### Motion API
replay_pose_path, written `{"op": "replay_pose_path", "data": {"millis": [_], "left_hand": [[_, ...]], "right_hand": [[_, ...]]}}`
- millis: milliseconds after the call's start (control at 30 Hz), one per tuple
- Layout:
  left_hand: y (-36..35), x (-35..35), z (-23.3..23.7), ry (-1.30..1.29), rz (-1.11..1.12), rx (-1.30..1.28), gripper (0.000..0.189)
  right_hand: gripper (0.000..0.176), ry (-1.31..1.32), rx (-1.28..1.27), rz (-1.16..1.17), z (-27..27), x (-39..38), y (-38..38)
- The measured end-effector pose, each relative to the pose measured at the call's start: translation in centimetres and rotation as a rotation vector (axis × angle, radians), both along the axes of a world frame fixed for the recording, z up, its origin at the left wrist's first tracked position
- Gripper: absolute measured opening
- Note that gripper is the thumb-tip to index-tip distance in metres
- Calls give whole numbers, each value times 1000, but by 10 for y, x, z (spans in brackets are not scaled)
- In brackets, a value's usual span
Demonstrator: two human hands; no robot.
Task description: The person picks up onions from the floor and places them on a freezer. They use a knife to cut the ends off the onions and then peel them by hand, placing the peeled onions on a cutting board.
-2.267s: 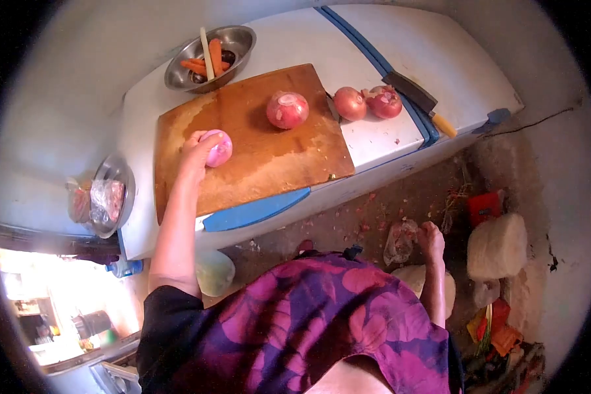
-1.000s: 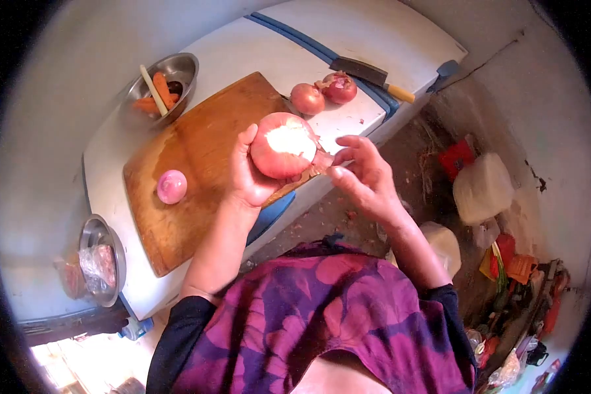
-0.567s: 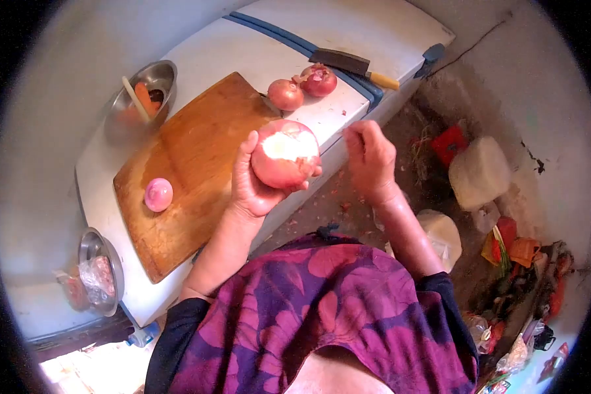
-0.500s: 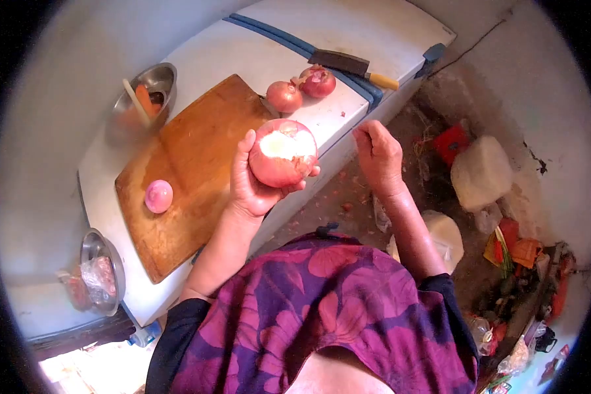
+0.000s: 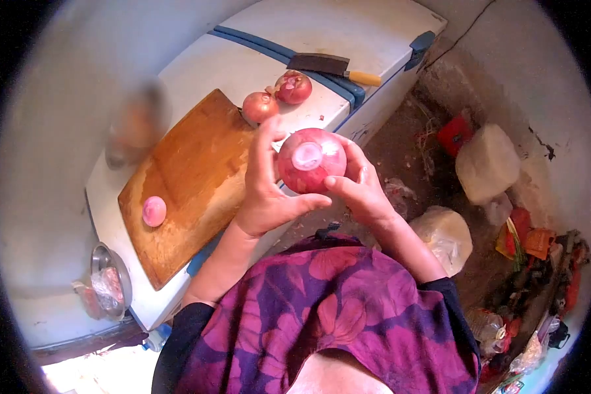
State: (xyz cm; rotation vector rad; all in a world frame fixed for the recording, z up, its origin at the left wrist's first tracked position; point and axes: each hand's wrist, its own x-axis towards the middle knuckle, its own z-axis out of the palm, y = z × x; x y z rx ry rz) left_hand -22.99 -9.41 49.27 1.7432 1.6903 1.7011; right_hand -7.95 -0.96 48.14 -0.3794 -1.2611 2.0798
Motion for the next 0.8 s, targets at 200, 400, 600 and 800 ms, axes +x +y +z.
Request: {"op": "replay_pose_path", "data": {"millis": [200,400,600,800], "left_hand": [[-15,5,-10,-1412,-480,-216,75],[-25,-7,-18,-1425,-381,-181,68],[-36,-13,-17,-1081,-229,-159,63],[-41,-9,-11,-908,-180,-208,61]], "right_hand": [[70,50,7,159,-6,-6,3],[45,-372,770,-122,1,-5,4],[17,-421,1105,-338,9,-15,-8],[7,-477,1358,-376,6,-16,-13]]}}
